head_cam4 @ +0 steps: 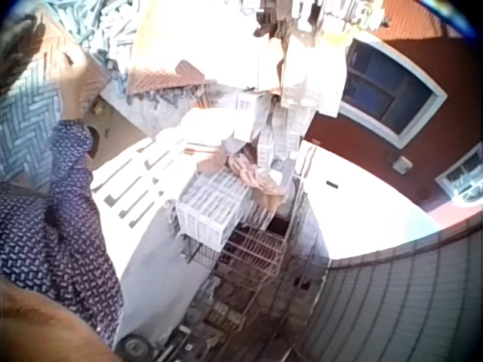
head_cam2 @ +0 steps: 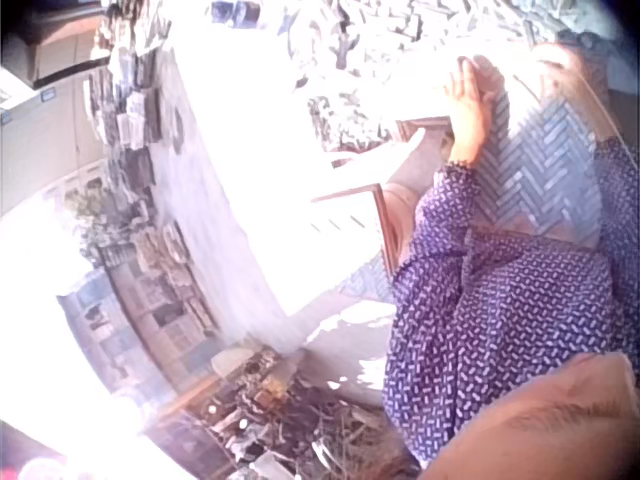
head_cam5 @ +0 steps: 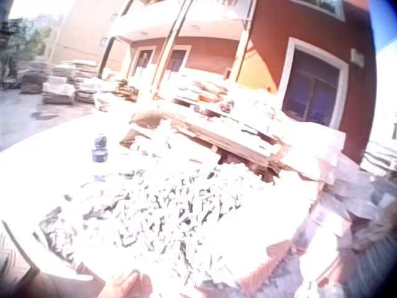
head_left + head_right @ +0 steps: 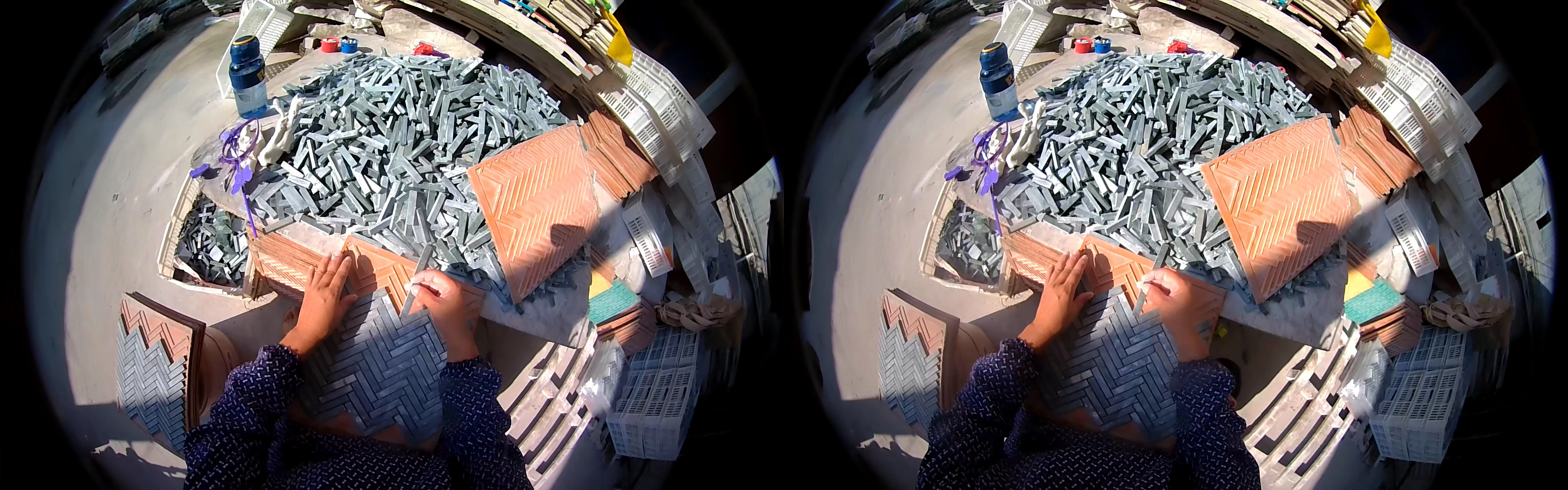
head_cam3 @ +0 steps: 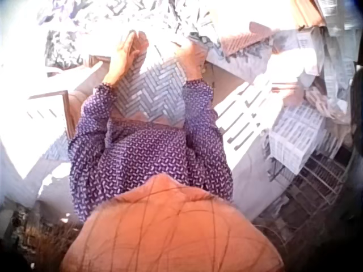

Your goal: The person arranges small rectangular tiles by hand onto a square board to form a herringbone pattern. They repeatedly pick tiles from a nearby pile, place them into the pattern, and occasionally flip the board to check alignment.

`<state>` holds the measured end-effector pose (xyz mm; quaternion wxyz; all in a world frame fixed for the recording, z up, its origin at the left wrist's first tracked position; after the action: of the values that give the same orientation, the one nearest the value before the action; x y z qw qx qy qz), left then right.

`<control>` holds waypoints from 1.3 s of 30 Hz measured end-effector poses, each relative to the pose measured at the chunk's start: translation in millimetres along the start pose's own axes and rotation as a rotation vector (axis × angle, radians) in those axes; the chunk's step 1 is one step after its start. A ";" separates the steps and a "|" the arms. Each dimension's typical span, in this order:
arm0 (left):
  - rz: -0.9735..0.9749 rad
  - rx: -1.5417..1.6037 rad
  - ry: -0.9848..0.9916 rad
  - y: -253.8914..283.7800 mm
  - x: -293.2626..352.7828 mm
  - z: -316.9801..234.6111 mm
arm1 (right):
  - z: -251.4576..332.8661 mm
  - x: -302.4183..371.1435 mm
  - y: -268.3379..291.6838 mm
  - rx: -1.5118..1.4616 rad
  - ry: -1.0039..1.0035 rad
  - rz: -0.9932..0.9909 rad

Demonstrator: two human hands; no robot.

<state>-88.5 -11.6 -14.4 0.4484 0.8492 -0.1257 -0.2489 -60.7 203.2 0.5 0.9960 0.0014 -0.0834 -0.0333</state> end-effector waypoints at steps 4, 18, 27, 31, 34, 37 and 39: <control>-0.086 0.316 -0.011 19.5 7.8 -36.1 | 15.9 15.4 -1.3 -0.154 -0.028 -0.003; 0.335 1.801 0.699 -18.5 51.0 -59.7 | 40.1 39.5 -32.7 0.202 0.011 0.017; -0.136 1.748 0.734 11.1 66.6 23.7 | 5.0 10.0 -1.5 0.340 0.189 -0.196; -0.830 1.421 0.672 78.0 75.5 177.6 | 2.2 -17.9 14.7 0.627 0.286 -0.353; -0.950 1.378 0.792 112.8 94.4 243.3 | 14.9 -35.9 8.3 0.832 0.136 -0.401; -0.845 1.298 0.822 107.5 103.1 228.3 | 12.6 -50.0 10.3 0.910 0.110 -0.473; -0.728 1.309 0.854 85.6 115.4 212.5 | 8.0 -48.5 17.8 0.830 0.070 -0.482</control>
<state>-103.9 -259.0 -80.4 -0.2300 0.9450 0.2158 0.0861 -108.5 224.2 0.5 0.8774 0.4191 -0.0534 -0.2273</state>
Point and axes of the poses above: each hand's wrist, its own x-axis away from the middle knuckle, its own y-axis out of the back of the hand, z = x × y, the point moved 5 cm from there along -x, towards the middle knuckle, and after that the axes turned 4 degrees about -y, right-handed, at the moved point
